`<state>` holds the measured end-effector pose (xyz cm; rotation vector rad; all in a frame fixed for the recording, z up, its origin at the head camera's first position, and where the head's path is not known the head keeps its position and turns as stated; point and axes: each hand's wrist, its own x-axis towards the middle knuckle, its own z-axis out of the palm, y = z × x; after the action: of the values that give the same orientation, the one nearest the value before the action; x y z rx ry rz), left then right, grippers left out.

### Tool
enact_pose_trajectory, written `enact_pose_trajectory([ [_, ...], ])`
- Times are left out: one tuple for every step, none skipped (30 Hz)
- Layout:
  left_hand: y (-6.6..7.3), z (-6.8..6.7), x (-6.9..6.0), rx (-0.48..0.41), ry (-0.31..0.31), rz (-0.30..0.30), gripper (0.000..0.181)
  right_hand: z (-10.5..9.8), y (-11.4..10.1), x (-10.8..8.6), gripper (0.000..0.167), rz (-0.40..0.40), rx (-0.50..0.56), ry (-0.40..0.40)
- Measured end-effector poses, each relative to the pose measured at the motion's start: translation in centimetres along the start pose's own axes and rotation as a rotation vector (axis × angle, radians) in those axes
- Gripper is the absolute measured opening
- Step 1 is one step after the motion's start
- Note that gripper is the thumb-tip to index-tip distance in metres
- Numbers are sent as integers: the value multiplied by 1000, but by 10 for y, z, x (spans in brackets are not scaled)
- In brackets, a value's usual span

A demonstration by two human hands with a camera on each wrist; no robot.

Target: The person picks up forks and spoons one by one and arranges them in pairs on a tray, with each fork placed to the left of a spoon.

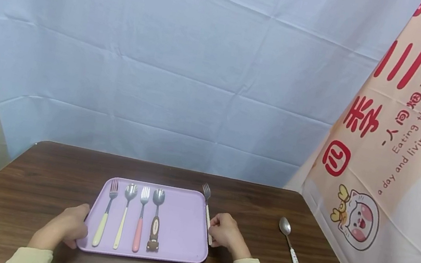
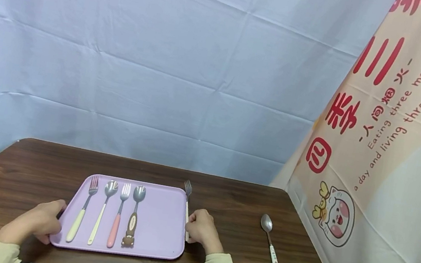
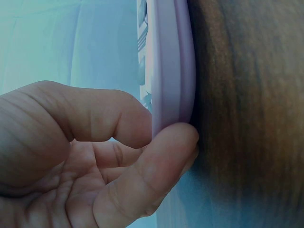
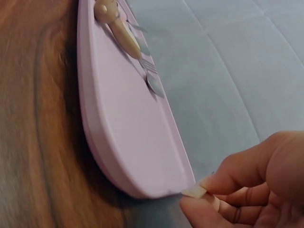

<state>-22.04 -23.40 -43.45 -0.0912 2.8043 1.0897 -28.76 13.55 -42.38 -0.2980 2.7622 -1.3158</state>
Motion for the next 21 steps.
enact_pose_trajectory([
  [0, 0, 0, 0, -1, -4, 31, 2, -1, 0, 7, 0, 5, -7],
  [0, 0, 0, 0, -1, -7, 32, 4, -2, 0, 7, 0, 10, -13],
  [0, 0, 0, -1, -2, -11, 32, 6, -4, 0, 7, -1, 13, -18],
  [0, -1, -1, 0, -3, -14, 33, 8, -5, -1, 7, -1, 20, -25],
  [1, -1, -1, 2, -5, -15, 33, 10, -6, -1, 7, -1, 18, -28],
  [0, -1, -1, 2, -6, -18, 33, 12, -8, -1, 7, -4, 17, -32],
  [1, -1, 0, 2, -8, -17, 33, 14, -9, -1, 7, -9, 17, -37],
  [1, -1, 0, 2, -9, -15, 33, 15, -11, -1, 7, -16, 8, -41],
  [1, -1, -1, 2, -10, -14, 33, 17, -12, -2, 8, -23, -1, -46],
  [1, -1, 0, 2, -10, -11, 33, 19, -13, -1, 8, -31, -13, -49],
  [1, -1, 0, -1, -9, -10, 33, 21, -14, -1, 9, -36, -27, -53],
  [0, -1, 0, -2, -7, -12, 33, 23, -15, -2, 10, -41, -38, -58],
  [0, -1, 0, 1, -5, -8, 33, 25, -16, -2, 10, -47, -55, -62],
  [0, -1, 0, 0, -4, -8, 33, 27, -17, -2, 11, -52, -77, -63],
  [-1, -1, 0, 1, -2, -6, 32, 29, -18, -2, 12, -57, -96, -66],
  [-1, -1, 0, -2, -2, -7, 33, 31, -20, -3, 12, -63, -115, -67],
  [-1, -1, 0, -4, -1, -8, 33, 33, -21, -3, 13, -68, -129, -70],
  [-1, 0, 0, -4, -2, -7, 32, 35, -22, -4, 14, -74, -145, -70],
  [-1, 0, 0, -3, -2, -6, 32, 37, -23, -4, 14, -83, -156, -69],
  [-1, 0, 0, -5, -3, -9, 33, 38, -25, -5, 14, -90, -159, -69],
  [-1, 0, 0, -3, -5, -6, 33, 40, -25, -5, 15, -95, -156, -69],
])
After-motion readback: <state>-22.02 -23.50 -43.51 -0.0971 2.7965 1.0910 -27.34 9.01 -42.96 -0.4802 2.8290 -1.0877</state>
